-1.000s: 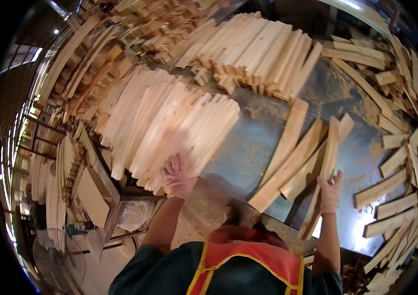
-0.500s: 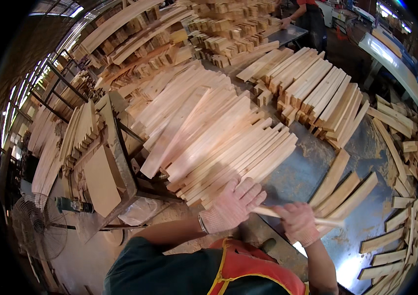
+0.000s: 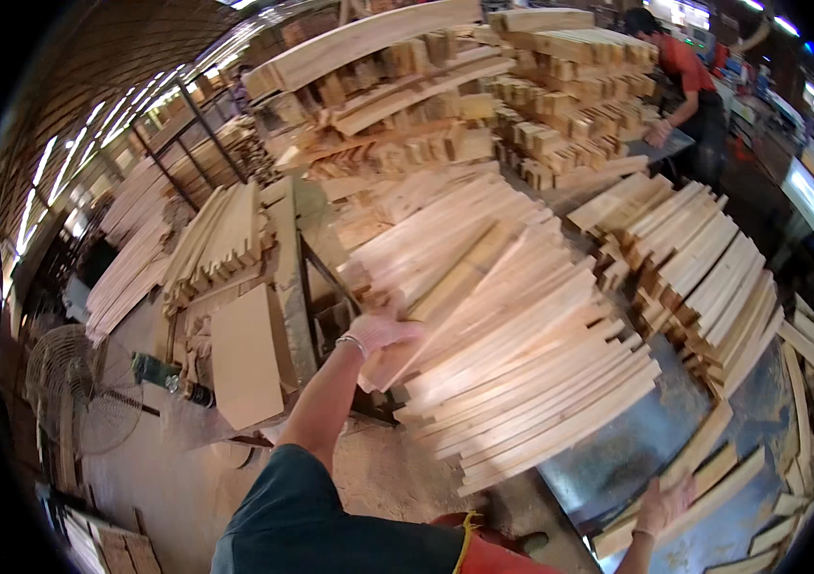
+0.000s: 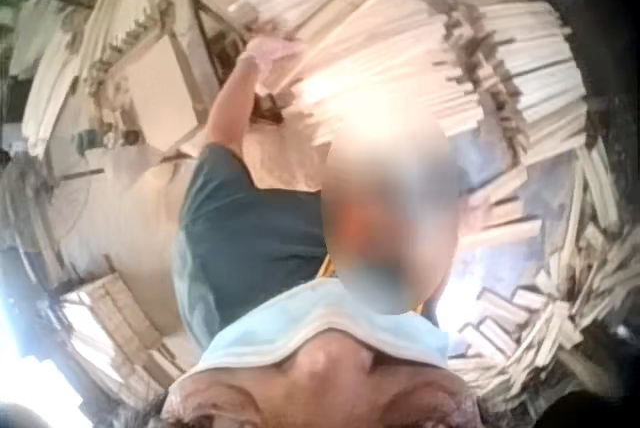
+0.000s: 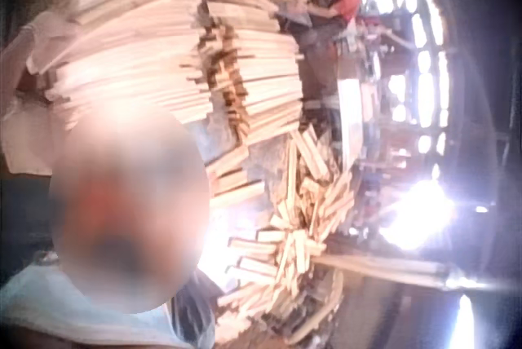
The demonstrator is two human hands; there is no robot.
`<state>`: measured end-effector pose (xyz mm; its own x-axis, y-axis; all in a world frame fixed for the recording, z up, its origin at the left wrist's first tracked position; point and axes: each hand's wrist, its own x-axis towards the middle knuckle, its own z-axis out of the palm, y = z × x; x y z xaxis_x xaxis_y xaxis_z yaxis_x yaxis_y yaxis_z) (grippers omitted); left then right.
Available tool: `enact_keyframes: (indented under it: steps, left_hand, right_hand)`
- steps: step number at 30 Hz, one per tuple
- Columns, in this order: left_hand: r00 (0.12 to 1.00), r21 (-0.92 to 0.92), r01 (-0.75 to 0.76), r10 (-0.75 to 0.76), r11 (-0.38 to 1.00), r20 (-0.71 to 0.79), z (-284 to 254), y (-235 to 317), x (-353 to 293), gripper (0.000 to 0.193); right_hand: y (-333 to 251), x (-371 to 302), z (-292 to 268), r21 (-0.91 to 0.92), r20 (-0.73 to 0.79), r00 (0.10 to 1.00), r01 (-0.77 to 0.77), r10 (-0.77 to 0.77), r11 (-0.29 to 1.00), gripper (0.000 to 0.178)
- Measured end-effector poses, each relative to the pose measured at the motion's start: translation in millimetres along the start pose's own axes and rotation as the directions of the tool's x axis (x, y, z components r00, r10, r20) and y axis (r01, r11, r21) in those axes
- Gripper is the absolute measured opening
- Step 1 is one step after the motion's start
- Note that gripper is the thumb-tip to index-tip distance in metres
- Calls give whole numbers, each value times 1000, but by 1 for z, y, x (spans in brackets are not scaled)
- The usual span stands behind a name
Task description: The person repeatedly picks up wooden planks from a large pile on a metal table and stacks them into neat rows. The person handles the planks by hand, moving them from the disorganized pile to the organized stack.
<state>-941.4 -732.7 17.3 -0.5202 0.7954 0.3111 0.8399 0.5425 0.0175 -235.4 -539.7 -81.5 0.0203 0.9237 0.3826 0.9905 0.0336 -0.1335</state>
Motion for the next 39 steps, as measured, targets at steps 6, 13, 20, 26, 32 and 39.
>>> enact_keyframes:
  steps: [6, 13, 20, 26, 32, 39]
  left_hand:
    - [957, -186, 56, 0, 981, 290, -11, 58, -3, 82]
    - [938, 238, 36, -115, 971, 327, -58, 129, -11, 100]
    - [984, 207, -2, -35, 978, 177, -48, 125, -15, 96]
    - [877, 44, -480, 480, 876, -5, 0, 230, -84, 98]
    - [708, -202, -603, 634, 772, 310, 30, 364, -127, 101]
    - [817, 61, -527, 485, 848, 313, 33, 428, -175, 105]
  right_hand:
    - [53, -13, -7, -40, 268, 875, -407, 402, 913, 71]
    - [71, 18, -30, 118, 427, 537, -831, 728, 544, 94]
    - [18, -47, -62, 807, 525, 732, -590, 434, 19, 68]
    - [-143, -125, -91, 319, 906, 414, -521, -93, 791, 52]
    - [-152, -84, -2, 783, 618, 235, -270, -750, 561, 56]
    - [174, -7, -55, 653, 252, 952, -298, 172, 696, 57]
